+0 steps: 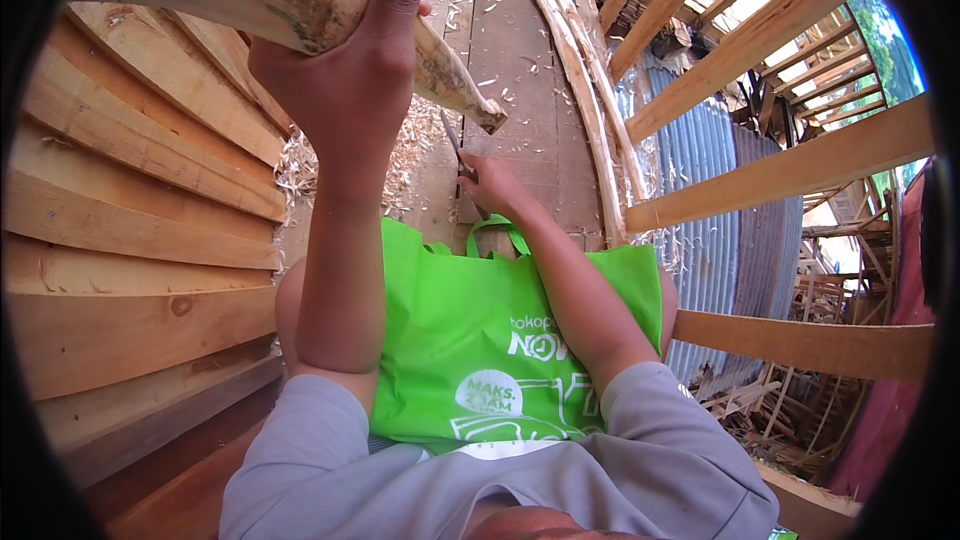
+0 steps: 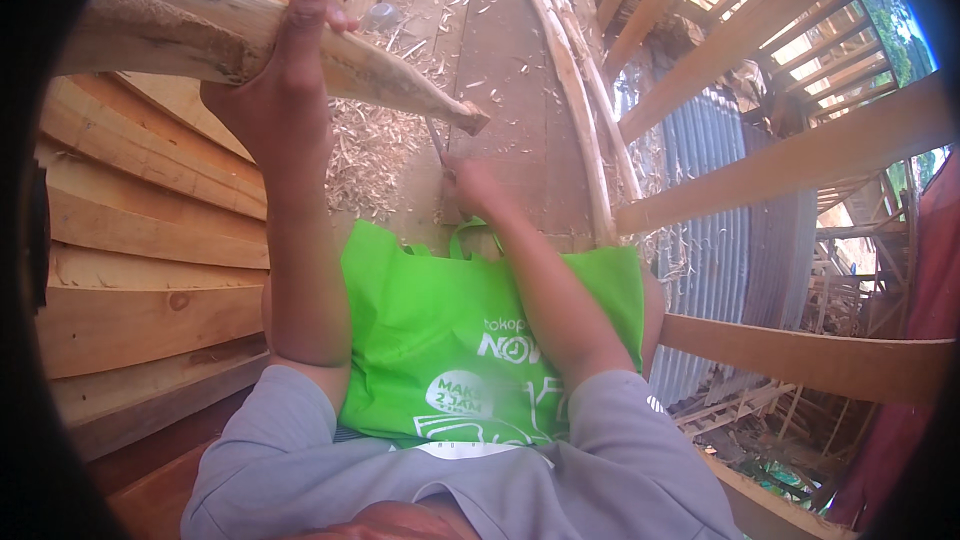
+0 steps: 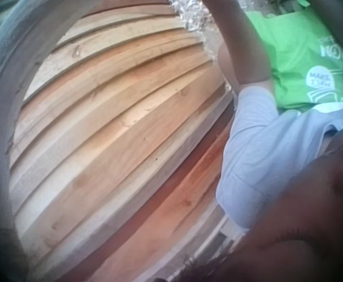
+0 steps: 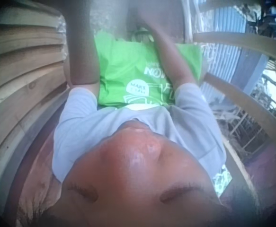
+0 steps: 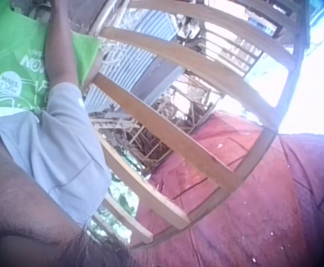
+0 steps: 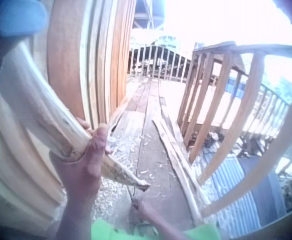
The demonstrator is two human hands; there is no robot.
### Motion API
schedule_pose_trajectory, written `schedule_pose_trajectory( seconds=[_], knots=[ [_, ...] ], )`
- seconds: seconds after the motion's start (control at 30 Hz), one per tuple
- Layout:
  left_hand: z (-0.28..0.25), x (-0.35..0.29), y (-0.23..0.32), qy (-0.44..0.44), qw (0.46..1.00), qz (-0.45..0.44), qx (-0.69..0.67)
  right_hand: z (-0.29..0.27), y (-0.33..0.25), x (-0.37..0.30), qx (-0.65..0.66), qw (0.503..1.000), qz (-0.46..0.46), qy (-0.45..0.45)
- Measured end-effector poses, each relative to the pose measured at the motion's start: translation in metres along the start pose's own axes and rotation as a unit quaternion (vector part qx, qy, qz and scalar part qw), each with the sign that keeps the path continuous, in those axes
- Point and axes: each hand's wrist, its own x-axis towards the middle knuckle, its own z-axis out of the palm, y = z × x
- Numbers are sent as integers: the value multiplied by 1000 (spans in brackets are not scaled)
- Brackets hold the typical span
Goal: The person carves a long wooden stick using a small knife, holding the stick with the left hand and shaving thin curls of wood with the right hand. The person sits on a wooden floor with a green bag on the lap, and wood shavings accumulate on the floor.
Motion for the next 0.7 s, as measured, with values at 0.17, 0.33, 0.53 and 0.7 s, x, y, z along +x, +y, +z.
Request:
schedule_pose_trajectory(
  seconds=[0.17,0.33,0.53,0.7],
  knots=[
    [-4,1,-2,5,1000,2,20,9,32,3,-203,970,134,-24],
    [10,-2,0,15,999,-10,-45,18,60,-12,-308,941,29,-133],
    [-4,2,-7,10,1000,17,-23,4,-12,-8,-6,998,63,-11],
    [-7,4,-4,17,999,21,-20,-3,41,-19,-254,961,100,50]
  ],
)
